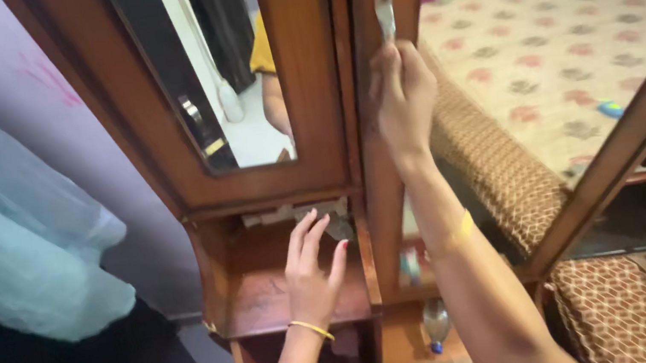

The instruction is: The person opens and closes a dark brown door, then opens a wooden cabinet and pulls out a drawer before closing them. They open a window, adjust the curtain, and close it. Finally, they open and close a pink wardrobe door and a white cabinet door.

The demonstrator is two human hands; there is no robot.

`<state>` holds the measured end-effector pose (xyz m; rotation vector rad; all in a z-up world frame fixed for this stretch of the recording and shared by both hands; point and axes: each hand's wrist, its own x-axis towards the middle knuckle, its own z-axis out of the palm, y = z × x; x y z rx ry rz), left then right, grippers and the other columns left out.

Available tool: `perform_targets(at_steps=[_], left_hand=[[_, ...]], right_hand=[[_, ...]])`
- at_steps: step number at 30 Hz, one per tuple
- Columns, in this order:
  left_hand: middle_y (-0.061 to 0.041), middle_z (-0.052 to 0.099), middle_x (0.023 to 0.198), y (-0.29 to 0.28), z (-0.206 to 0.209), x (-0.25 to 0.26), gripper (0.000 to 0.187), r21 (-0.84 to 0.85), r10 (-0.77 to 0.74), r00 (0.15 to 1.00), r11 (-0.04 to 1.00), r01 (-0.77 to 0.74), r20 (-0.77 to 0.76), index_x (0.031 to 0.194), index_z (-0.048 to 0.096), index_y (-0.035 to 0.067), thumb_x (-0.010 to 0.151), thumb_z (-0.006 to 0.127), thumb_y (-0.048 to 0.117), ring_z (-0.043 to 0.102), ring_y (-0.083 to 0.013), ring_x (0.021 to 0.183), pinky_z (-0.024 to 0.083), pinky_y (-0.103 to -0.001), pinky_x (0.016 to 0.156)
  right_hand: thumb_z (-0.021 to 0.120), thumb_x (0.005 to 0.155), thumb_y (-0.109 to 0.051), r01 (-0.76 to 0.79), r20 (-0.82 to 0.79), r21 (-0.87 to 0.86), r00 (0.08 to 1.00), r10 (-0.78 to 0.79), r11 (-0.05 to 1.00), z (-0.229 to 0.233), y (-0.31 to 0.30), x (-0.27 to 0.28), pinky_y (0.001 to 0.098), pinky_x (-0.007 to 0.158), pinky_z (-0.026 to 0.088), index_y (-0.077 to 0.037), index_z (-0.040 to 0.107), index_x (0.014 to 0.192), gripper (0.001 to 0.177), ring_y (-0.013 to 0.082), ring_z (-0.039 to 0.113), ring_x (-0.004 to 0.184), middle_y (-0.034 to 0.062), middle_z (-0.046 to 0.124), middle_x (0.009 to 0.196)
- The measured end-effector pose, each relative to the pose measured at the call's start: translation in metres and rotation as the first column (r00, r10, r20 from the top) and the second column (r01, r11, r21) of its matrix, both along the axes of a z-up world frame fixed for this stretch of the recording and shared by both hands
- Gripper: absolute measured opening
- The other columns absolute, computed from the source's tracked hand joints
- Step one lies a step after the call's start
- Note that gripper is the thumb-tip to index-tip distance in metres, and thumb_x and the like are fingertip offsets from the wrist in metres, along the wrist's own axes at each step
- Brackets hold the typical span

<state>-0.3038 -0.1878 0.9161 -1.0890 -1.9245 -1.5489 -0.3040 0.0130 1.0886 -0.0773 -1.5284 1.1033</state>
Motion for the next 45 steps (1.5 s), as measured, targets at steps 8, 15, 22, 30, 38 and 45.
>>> perform_targets(at_steps=[8,15,22,30,38,45], left_hand=[[-0.023,0.041,0.157,0.063,0.062,-0.043,0.056,0.122,0.228,0.95,0.971,-0.206,-0.215,0.145,0.05,0.007,0.095,0.074,0.015,0.04,-0.0431,0.149,0.036,-0.051,0.124],[-0.022,0.026,0.164,0.112,0.015,-0.076,0.076,0.027,0.343,0.83,0.929,-0.369,-0.439,0.154,0.037,0.012,0.093,0.077,0.036,0.02,-0.0427,0.155,0.016,-0.071,0.122],[-0.018,0.024,0.166,0.124,0.002,-0.095,0.071,0.041,0.438,0.722,0.867,-0.496,-0.536,0.155,0.04,0.018,0.094,0.075,0.027,0.017,-0.0392,0.158,0.013,-0.075,0.124],[-0.013,0.027,0.165,0.139,0.012,-0.082,0.058,0.035,0.474,0.585,0.796,-0.605,-0.659,0.146,0.052,0.026,0.093,0.067,0.009,0.021,-0.0384,0.157,0.016,-0.079,0.124],[-0.017,0.034,0.16,0.104,0.002,-0.04,0.055,0.07,0.465,0.63,0.834,-0.547,-0.622,0.137,0.057,0.024,0.09,0.058,-0.005,0.028,-0.0424,0.153,0.014,-0.079,0.123],[-0.016,0.035,0.156,0.043,-0.004,0.004,0.048,0.13,0.533,0.59,0.799,-0.587,-0.606,0.13,0.06,0.023,0.092,0.056,-0.005,0.027,-0.0419,0.153,0.012,-0.073,0.128]], right_hand=[[0.049,0.117,-0.03,-0.132,-0.025,0.028,0.991,0.133,0.991,-0.008,-0.02,0.081,0.0223,0.06,0.046,-0.006,0.058,0.098,0.032,0.0053,0.05,0.062,-0.0024,0.052,0.07],[0.047,0.117,-0.031,-0.092,-0.063,0.026,0.994,0.093,0.995,-0.011,-0.035,0.109,0.0231,0.059,0.044,-0.004,0.056,0.098,0.034,0.0057,0.049,0.062,-0.0016,0.05,0.07],[0.046,0.116,-0.032,-0.084,-0.014,0.054,0.996,0.084,0.995,-0.009,-0.034,0.113,0.0227,0.059,0.046,-0.005,0.055,0.097,0.035,0.0055,0.051,0.061,-0.0021,0.051,0.067],[0.047,0.118,-0.031,-0.085,-0.042,0.07,0.995,0.088,0.994,-0.011,-0.031,0.1,0.0237,0.06,0.045,-0.004,0.056,0.099,0.034,0.0063,0.051,0.063,-0.0008,0.052,0.071],[0.048,0.118,-0.031,-0.063,-0.052,0.103,0.996,0.069,0.993,-0.013,-0.028,0.092,0.0236,0.059,0.046,-0.003,0.056,0.099,0.035,0.0064,0.051,0.062,-0.0003,0.052,0.071],[0.047,0.12,-0.031,-0.064,-0.053,0.142,0.996,0.072,0.988,-0.016,-0.026,0.096,0.0237,0.059,0.046,-0.002,0.056,0.101,0.036,0.0067,0.052,0.063,-0.0001,0.053,0.072]])
